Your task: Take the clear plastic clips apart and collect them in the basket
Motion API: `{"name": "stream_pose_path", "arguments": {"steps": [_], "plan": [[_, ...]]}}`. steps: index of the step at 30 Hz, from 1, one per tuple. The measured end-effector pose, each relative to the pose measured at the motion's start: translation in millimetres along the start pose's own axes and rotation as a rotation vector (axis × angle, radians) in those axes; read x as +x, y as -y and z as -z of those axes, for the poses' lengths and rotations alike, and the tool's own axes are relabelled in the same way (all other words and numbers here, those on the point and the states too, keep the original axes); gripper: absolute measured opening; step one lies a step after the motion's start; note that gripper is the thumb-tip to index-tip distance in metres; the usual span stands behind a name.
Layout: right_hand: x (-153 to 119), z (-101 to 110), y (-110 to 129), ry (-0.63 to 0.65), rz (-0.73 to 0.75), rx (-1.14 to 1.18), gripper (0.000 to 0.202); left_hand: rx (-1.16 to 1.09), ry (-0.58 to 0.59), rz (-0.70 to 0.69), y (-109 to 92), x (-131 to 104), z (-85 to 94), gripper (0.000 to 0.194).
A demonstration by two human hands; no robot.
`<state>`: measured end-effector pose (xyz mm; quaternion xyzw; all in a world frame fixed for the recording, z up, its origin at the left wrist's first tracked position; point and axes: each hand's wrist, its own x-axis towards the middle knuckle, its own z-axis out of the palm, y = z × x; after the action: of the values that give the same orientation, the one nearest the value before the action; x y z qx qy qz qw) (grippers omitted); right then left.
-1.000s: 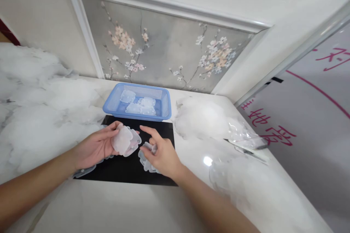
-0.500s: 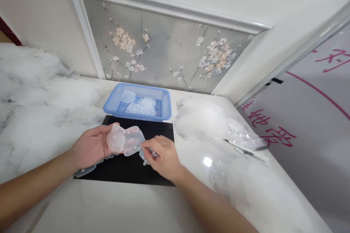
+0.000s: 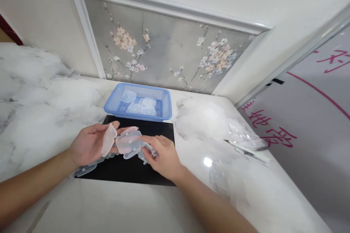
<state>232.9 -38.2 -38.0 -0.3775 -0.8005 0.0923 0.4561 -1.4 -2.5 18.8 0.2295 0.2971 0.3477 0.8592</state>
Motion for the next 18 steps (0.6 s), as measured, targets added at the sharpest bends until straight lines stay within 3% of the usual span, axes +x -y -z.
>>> {"name": "stream_pose_path", "arguments": {"steps": [5, 7, 11, 14, 18], "plan": [[1, -1, 0, 0.076, 0.045, -0.005, 0.027, 0.027, 0.019, 0.005, 1, 0, 0.6, 0.016], [2, 1, 1, 0.087, -0.011, 0.055, 0.023, 0.089, -0.014, -0.010, 4, 2, 2.6, 0.017], [6, 5, 7, 0.106, -0.440, 0.353, 0.014, 0.322, -0.158, -0.145, 11, 9, 5.7, 0.029], [11, 6, 10, 0.090, -0.823, 0.723, 0.024, 0.474, -0.283, -0.273, 15, 12, 4.9, 0.031], [15, 1, 13, 0.085, -1.155, 1.109, 0.035, 0.573, -0.231, -0.292, 17, 13, 3.5, 0.011]]}}
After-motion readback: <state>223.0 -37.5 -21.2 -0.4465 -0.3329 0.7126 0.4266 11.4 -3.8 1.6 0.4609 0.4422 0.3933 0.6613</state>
